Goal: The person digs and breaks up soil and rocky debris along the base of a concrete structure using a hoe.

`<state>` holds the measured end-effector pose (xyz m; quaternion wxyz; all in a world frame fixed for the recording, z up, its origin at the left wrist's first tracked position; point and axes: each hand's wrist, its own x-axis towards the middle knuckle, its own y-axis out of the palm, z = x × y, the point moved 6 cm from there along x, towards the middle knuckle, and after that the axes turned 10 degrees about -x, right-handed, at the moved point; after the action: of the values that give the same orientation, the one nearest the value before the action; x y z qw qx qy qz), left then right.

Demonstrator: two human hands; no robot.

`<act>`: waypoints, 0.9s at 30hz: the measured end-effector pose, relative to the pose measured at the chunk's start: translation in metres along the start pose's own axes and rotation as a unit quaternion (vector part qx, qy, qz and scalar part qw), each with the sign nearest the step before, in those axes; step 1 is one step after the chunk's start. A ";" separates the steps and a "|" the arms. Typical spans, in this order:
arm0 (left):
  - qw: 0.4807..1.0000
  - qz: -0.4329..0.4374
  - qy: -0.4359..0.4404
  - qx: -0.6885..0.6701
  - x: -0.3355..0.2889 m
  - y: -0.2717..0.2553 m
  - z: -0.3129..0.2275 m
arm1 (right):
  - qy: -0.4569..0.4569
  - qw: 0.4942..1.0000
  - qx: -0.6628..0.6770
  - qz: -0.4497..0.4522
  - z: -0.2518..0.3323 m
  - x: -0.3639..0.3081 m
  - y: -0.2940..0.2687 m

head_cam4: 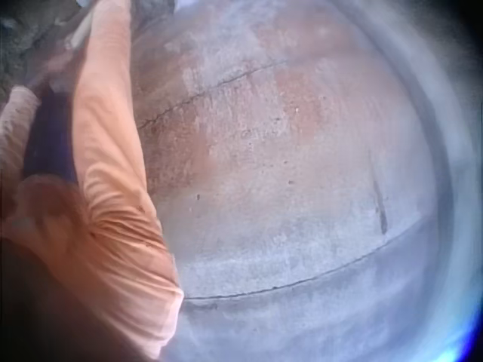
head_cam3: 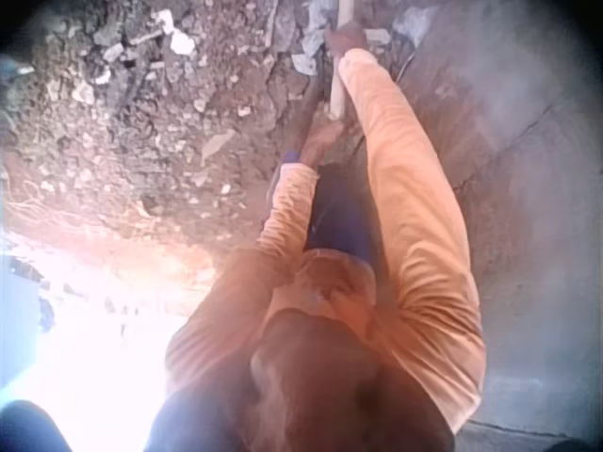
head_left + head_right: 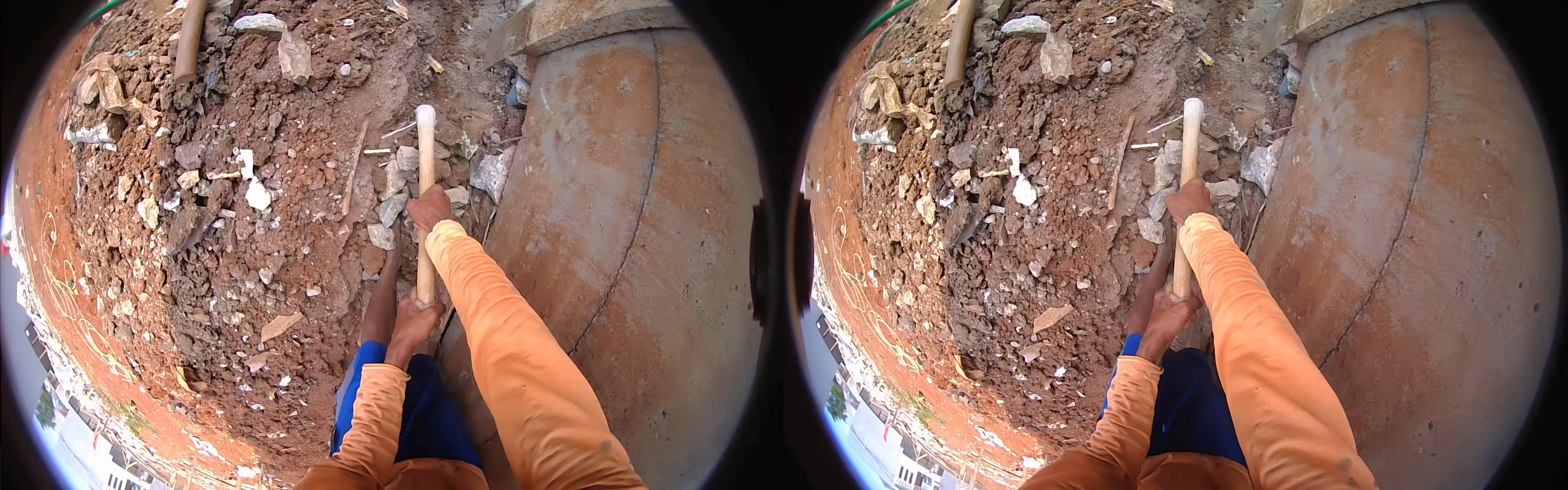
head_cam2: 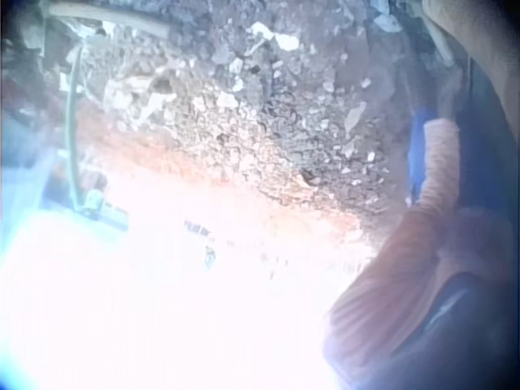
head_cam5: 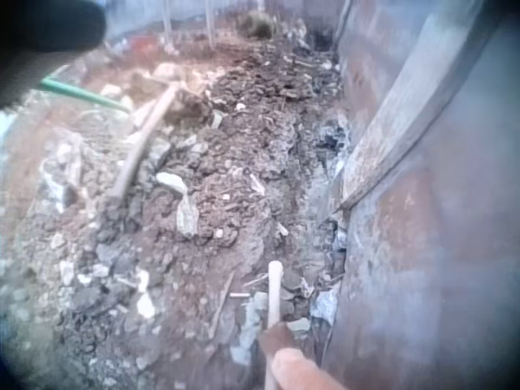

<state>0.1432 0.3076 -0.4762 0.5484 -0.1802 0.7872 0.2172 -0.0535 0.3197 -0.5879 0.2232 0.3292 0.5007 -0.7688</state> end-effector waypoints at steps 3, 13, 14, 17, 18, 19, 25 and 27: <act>1.000 -0.015 0.019 0.019 -0.029 -0.004 -0.012 | 0.031 0.998 0.021 0.055 -0.010 -0.020 0.002; 0.989 0.021 0.094 0.108 -0.141 -0.015 -0.064 | 0.149 0.946 0.219 0.187 -0.021 -0.107 -0.020; 0.990 0.050 0.070 0.115 -0.166 -0.030 -0.087 | 0.151 0.898 0.344 0.230 -0.011 -0.126 -0.011; 0.976 0.117 0.024 0.184 -0.250 -0.107 -0.143 | 0.150 0.743 0.600 0.256 0.032 -0.175 -0.001; 0.959 0.094 0.032 0.264 -0.281 -0.146 -0.146 | 0.159 0.711 0.627 0.276 0.054 -0.199 -0.005; 0.962 0.128 0.028 0.241 -0.319 -0.181 -0.144 | 0.164 0.664 0.680 0.264 0.059 -0.206 -0.001; 0.882 -0.208 0.043 0.421 -0.592 -0.472 -0.085 | 0.166 0.509 0.659 0.528 0.229 -0.479 0.109; 0.904 -0.338 0.176 0.194 -0.688 -0.557 -0.027 | 0.175 0.463 0.619 0.610 0.246 -0.554 0.141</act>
<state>0.6420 -0.1438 0.0998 0.4658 -0.3608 0.7892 -0.1735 0.3504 0.0452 -0.2026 0.2805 0.7305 -0.4057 -0.4723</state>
